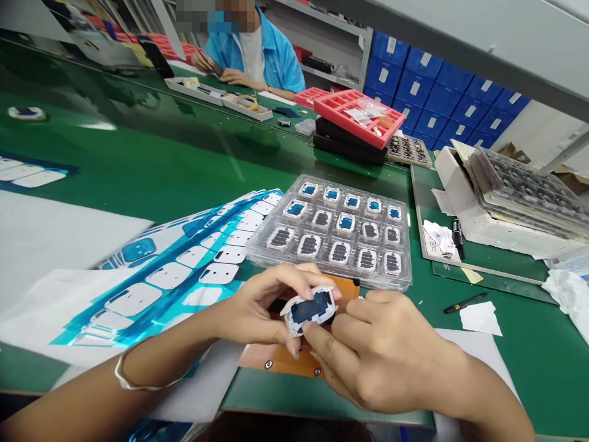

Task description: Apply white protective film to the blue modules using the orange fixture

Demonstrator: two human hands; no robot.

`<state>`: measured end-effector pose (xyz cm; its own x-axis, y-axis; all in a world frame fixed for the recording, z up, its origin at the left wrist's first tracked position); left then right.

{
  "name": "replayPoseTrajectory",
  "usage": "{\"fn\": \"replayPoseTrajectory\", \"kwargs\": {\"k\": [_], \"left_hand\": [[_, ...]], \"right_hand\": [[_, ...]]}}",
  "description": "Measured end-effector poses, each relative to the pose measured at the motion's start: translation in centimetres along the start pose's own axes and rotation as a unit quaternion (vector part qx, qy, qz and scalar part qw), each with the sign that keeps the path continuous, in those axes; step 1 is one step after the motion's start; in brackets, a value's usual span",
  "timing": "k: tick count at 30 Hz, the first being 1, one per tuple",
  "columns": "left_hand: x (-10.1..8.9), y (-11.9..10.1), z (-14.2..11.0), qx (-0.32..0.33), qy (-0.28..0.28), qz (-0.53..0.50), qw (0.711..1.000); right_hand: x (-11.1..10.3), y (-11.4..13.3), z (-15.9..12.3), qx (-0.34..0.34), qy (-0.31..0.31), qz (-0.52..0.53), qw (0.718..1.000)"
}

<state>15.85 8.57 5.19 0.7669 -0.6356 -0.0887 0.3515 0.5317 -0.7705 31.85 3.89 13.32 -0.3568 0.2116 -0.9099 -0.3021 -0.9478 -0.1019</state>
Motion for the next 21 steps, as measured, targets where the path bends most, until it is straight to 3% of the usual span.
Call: {"fn": "replayPoseTrajectory", "kwargs": {"k": [8,15,21], "left_hand": [[0.0,0.1,0.0,0.009,-0.01,0.016,1.0],[0.0,0.2,-0.2,-0.027,-0.025,-0.046,0.998],[-0.1,0.2,-0.3,-0.039,-0.023,-0.072,0.996]], "right_hand": [[0.9,-0.6,-0.1,0.026,0.007,0.056,0.998],[0.8,-1.0,-0.2,0.042,0.04,0.069,0.996],[-0.8,-1.7,-0.5,0.073,-0.065,0.096,0.991]]}}
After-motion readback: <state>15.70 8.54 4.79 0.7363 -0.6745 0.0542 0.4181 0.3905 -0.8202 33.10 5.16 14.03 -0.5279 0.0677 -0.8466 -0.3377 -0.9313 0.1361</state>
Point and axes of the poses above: each hand's wrist, its own z-axis towards the middle knuckle, its own x-axis out of the palm, y = z × x, the point moved 4 cm from there along z, towards the middle knuckle, and after that the axes turned 1 degree about x, right-handed, at the moved point
